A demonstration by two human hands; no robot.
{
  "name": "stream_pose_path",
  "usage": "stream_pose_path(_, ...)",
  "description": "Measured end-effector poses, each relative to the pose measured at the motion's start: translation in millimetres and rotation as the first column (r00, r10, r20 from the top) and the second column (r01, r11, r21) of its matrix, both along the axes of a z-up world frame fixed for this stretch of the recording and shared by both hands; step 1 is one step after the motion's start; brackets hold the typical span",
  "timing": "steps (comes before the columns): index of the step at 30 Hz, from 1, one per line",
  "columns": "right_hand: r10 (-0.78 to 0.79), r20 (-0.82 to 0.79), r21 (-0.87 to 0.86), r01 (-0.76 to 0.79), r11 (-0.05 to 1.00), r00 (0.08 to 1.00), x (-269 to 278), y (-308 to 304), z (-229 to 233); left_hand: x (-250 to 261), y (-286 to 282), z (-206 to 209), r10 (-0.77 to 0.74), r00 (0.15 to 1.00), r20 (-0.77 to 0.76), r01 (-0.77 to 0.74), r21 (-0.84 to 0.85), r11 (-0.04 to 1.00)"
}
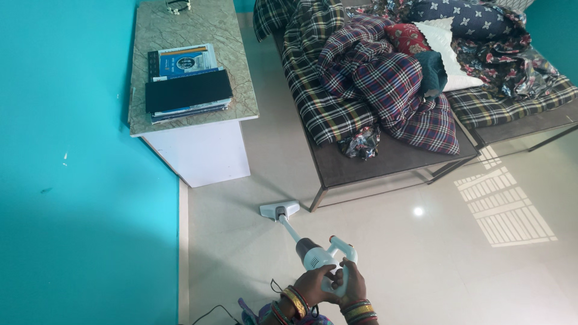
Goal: The person vacuums the floor of a room, moving around a bed, a cabinet, and into a hallway area while using a handheld vacuum cleaner.
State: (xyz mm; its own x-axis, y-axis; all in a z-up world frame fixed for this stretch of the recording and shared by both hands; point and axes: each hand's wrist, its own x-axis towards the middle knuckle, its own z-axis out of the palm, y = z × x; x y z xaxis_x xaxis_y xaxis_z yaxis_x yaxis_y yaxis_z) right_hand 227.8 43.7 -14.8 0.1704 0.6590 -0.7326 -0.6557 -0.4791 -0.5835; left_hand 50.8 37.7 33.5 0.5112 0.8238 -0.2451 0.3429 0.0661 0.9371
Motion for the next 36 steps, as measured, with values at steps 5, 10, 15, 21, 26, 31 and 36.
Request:
stream_pose_path(5, -0.088, -0.015, -0.014, 0.088, 0.996, 0.996, -5.9, 19.2, -28.7, 2.5, 13.6, -16.8, 0.027, 0.999, -0.029, -0.030, -0.099, 0.995)
stream_pose_path(10, -0.147, -0.105, 0.059, 0.154, 0.986, 0.984, -16.9, 45.0, -47.8, 14.0, 33.6, -17.8, 0.131, 0.977, -0.166, -0.144, -0.070, 0.987)
stream_pose_path(15, -0.170, -0.213, 0.058, 0.186, 0.981, 0.962, -35.3, 82.5, -45.0, 15.4, 51.0, 3.3, 0.225, 0.919, -0.324, -0.225, 0.038, 0.974)
stream_pose_path(21, -0.134, -0.261, -0.007, 0.137, 0.991, 0.956, -55.7, 76.9, -26.0, -6.0, 58.3, -8.7, 0.184, 0.921, -0.345, -0.167, 0.079, 0.983)
stream_pose_path(26, -0.135, -0.162, -0.059, 0.127, 0.990, 0.977, -52.1, 74.1, -17.6, -5.1, 57.0, -14.8, 0.141, 0.944, -0.299, -0.152, -0.014, 0.988)
stream_pose_path(31, -0.179, -0.157, -0.052, 0.173, 0.984, 0.971, -59.3, 90.0, -23.2, -13.3, 78.7, -14.8, 0.110, 0.950, -0.294, -0.122, -0.022, 0.992)
stream_pose_path(36, -0.225, -0.213, -0.029, 0.224, 0.974, 0.951, -80.4, 100.6, -35.8, -39.2, 101.2, -13.5, 0.043, 0.957, -0.287, -0.048, -0.011, 0.999)
